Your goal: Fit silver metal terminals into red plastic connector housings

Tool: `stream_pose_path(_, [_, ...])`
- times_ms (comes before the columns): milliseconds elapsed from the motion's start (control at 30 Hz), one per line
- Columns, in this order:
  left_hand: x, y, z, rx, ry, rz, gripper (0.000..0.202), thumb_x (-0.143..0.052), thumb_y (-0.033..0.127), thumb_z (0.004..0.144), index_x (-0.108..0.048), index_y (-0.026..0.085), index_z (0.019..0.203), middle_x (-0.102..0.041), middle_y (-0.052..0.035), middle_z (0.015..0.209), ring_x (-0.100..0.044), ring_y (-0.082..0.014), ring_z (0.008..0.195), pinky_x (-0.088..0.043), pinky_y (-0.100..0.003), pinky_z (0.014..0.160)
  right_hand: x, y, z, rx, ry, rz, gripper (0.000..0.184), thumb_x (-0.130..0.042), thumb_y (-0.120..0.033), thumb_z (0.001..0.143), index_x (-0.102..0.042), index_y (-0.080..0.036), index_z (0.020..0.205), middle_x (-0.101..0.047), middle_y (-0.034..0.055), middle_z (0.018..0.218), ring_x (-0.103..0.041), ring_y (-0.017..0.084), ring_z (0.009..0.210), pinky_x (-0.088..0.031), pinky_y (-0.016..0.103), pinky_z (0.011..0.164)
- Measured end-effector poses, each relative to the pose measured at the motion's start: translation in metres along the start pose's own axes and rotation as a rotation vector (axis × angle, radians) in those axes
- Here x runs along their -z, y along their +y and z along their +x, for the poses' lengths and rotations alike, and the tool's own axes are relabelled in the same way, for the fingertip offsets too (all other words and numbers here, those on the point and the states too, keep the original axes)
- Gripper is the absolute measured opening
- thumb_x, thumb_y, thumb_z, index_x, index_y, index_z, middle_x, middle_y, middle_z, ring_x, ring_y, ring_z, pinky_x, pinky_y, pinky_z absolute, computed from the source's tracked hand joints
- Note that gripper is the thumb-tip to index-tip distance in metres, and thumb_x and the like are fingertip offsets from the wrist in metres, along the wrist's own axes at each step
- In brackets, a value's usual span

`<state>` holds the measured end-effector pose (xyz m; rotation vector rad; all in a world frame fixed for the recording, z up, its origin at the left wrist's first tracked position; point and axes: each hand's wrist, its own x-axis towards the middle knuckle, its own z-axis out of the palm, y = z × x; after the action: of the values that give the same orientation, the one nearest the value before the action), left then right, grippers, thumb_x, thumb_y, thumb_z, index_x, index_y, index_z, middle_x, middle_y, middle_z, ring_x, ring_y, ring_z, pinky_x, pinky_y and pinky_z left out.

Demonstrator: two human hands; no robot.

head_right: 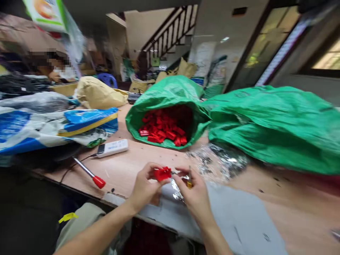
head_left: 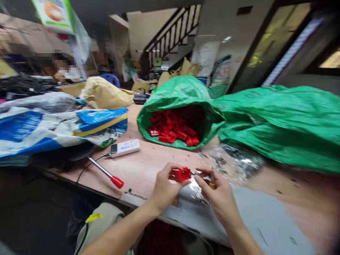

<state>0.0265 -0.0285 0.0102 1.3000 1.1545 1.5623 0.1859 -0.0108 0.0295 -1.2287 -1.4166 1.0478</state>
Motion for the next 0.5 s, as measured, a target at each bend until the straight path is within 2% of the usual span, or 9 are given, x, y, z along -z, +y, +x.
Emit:
stream_pose_path(267, [0.0006,-0.0034,-0.0054,-0.06,-0.036,0.067,0.033,-0.082,0.032,0.074,-0.066,0.018,0.099,-0.074,-0.007,0.107,-0.072,-0.0197,0.097,-0.06,-0.031,0.081,0.004,0.0065,-0.0042,0.051,-0.075,-0.008,0.041,-0.071,-0.05,0.083,-0.065,-0.019,0.108,-0.064,0.0039,0.085,-0.047,0.011,0.051,-0.042,0.023,0.044])
stream_pose_path(500, [0.0007,-0.007,-0.005,-0.114,-0.055,0.098,0.03,-0.081,0.031,0.076,-0.067,0.018,0.099,-0.074,-0.0065,0.106,-0.071,-0.0199,0.098,-0.06,-0.031,0.082,-0.0016,0.0003,-0.0022,0.038,-0.073,-0.091,0.04,-0.069,-0.05,0.083,-0.066,-0.018,0.108,-0.065,0.004,0.081,-0.046,0.011,0.049,-0.043,0.024,0.043])
